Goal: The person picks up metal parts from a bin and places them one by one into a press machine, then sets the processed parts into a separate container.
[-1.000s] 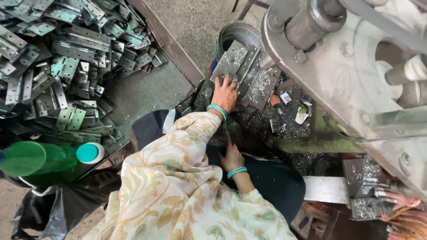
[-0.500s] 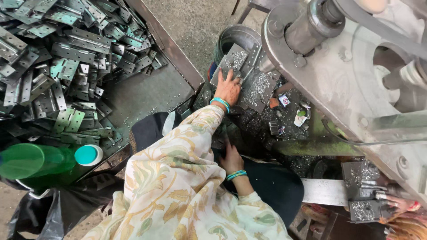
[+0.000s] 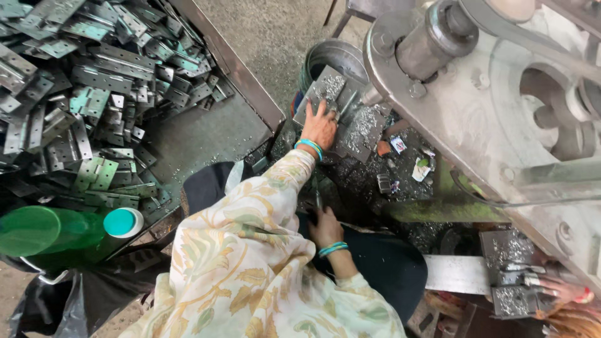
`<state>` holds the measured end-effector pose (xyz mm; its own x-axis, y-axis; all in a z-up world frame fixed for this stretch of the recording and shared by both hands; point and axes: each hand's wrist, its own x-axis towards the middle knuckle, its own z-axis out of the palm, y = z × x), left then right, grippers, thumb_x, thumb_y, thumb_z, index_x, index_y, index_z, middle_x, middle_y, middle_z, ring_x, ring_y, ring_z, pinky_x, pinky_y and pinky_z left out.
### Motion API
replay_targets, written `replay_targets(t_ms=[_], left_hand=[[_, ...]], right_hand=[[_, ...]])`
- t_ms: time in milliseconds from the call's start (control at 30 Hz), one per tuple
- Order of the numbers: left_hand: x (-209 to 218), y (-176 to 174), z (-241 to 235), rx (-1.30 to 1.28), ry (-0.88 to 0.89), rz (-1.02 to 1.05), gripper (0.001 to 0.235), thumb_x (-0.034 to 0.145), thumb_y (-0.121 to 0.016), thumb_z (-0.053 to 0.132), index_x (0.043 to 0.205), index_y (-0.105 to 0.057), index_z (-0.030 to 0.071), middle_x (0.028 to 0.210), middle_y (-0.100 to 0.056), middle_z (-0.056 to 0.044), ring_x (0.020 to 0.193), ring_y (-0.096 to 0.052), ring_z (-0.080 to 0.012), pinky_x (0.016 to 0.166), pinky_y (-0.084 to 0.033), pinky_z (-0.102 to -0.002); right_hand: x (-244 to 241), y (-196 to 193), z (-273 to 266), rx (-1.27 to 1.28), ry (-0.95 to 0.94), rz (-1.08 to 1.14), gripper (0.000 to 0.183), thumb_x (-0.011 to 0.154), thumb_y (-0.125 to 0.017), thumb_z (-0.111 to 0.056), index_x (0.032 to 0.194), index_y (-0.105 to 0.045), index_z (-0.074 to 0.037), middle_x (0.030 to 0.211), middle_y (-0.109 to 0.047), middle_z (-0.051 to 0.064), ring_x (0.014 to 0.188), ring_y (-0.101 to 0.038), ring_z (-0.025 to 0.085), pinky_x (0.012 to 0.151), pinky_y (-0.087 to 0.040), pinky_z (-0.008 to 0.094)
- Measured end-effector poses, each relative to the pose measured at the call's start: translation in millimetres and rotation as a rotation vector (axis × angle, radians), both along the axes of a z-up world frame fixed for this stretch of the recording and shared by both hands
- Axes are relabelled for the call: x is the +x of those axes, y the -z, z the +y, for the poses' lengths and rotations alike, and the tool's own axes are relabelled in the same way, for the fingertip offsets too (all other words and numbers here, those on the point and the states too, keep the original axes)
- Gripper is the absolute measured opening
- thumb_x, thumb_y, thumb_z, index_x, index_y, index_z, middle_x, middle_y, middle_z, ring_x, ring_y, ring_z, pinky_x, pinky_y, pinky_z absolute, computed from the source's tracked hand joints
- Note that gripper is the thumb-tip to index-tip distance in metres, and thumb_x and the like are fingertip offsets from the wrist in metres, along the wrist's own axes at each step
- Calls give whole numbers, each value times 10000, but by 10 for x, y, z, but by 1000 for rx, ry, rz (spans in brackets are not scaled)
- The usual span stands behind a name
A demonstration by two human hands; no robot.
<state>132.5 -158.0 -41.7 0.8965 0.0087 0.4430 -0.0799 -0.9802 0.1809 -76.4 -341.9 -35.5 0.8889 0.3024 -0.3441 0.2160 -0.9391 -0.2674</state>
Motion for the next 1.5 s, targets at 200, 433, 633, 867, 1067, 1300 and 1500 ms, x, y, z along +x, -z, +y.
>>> replay_targets(t_ms=[200, 433, 633, 867, 1067, 1300, 1500], left_hand=[[257, -161, -80, -12, 14, 230, 307, 964, -532, 245, 1121, -776, 145, 1352, -637, -17, 1470, -315, -381, 1160, -161, -769], [255, -60, -88, 0, -3, 59, 331, 882, -560, 244, 1118, -771, 144, 1315, -650, -25, 1399, -354, -381, 1105, -188, -768], [-18, -126, -34, 53, 20, 156, 273, 943, -573, 228, 1111, -770, 140, 1288, -669, -38, 1403, -396, -361, 1153, -224, -723], [-667, -294, 107, 47, 99, 174, 296, 916, -582, 221, 1139, -754, 134, 1232, -669, -27, 1392, -396, -361, 1155, -219, -728], [-149, -253, 8, 2, 47, 83, 334, 917, -542, 213, 1178, -735, 138, 1352, -625, -41, 1431, -342, -374, 1118, -197, -752], [214, -227, -19, 90, 12, 225, 404, 943, -492, 256, 1265, -695, 122, 1360, -609, -49, 1440, -308, -377, 1106, -177, -759], [-593, -456, 88, 41, 112, 227, 447, 953, -530, 388, 1208, -719, 73, 1340, -617, -75, 1415, -344, -376, 1138, -187, -717]], right_hand=[[249, 143, -90, -15, 3, 9, 426, 900, -655, -374, 1302, -664, -235, 1316, -616, 146, 1122, -650, 414, 913, -547, 514], [46, 571, -140, 32, 26, 75, 472, 876, -676, -381, 1315, -634, -211, 1371, -527, 198, 1131, -610, 449, 895, -530, 531], [237, -422, 71, 38, -10, 9, 415, 887, -668, -336, 1264, -683, -162, 1233, -665, 188, 1112, -645, 434, 921, -533, 528], [176, -666, 191, 9, -35, -15, 448, 872, -709, -336, 1272, -672, -138, 1243, -661, 213, 1093, -651, 444, 922, -535, 533], [192, -679, 198, -23, -56, -16, 438, 866, -705, -333, 1270, -681, -169, 1219, -664, 220, 1082, -662, 441, 913, -544, 535], [229, -837, 205, 18, -82, 65, 483, 852, -701, -324, 1302, -637, -161, 1223, -652, 223, 1086, -643, 456, 916, -537, 536], [326, -880, 226, -46, -107, 2, 506, 865, -703, -375, 1320, -629, -167, 1232, -656, 220, 1094, -650, 460, 935, -535, 532]])
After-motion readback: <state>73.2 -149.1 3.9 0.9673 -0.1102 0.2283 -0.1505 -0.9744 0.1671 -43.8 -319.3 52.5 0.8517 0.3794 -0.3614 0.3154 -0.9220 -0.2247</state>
